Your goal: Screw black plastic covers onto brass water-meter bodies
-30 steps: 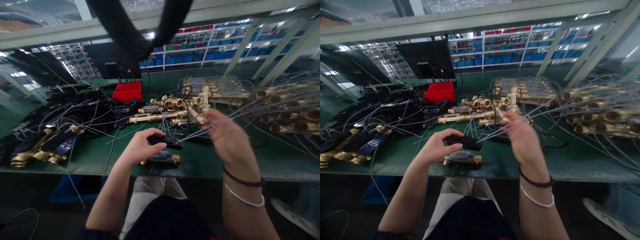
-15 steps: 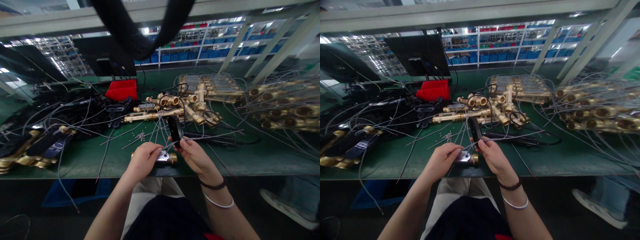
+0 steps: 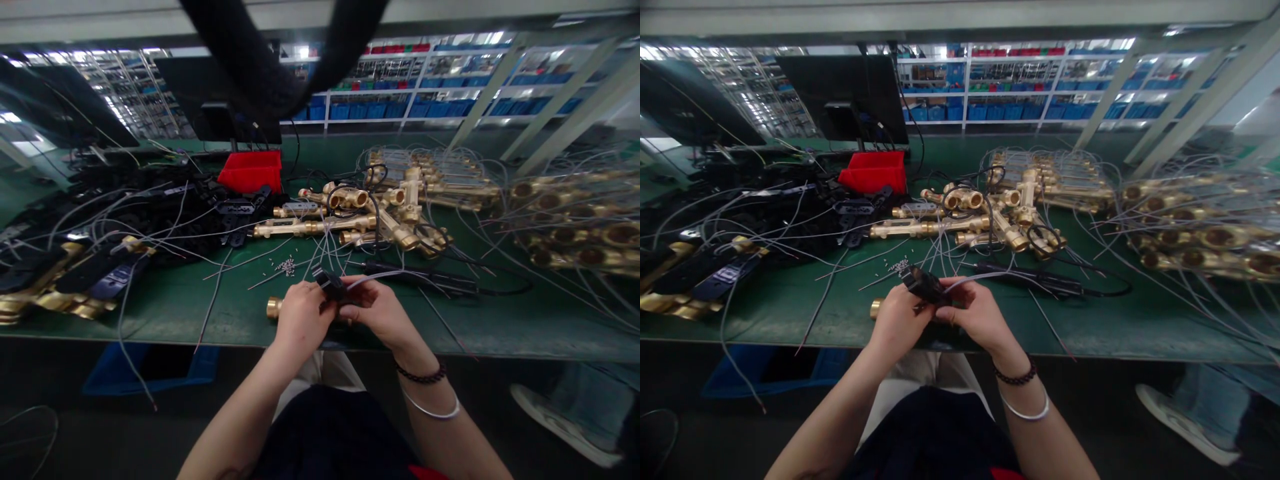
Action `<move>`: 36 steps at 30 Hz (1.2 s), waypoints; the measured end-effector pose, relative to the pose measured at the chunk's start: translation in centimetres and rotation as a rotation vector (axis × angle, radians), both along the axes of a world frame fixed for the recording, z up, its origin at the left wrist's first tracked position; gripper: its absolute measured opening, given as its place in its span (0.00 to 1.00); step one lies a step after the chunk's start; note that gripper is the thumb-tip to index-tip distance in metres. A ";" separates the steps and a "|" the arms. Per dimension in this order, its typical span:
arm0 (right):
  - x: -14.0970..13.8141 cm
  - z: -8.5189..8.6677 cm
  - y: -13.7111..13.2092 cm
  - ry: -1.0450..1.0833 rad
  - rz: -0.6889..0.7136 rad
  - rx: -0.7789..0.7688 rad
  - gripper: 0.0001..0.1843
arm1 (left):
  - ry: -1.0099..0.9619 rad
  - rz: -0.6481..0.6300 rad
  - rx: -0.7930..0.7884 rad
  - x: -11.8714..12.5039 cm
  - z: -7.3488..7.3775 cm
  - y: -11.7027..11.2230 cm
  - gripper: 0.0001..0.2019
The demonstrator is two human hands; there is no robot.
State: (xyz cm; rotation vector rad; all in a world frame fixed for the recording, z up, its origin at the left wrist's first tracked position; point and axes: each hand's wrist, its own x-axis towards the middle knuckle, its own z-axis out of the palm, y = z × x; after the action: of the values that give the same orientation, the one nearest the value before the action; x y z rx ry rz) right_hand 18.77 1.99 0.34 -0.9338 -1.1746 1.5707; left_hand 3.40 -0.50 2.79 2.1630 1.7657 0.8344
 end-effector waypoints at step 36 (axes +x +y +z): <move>-1.9 -0.9 0.6 -0.568 -0.057 0.190 0.09 | -0.314 0.036 -0.074 -5.1 -1.6 0.5 0.17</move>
State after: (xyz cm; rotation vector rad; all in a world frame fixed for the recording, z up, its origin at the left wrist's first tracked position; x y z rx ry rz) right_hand 16.89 2.60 -0.56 -1.3171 -1.6369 1.1491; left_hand -1.71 0.02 1.21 1.8404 1.6522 1.0353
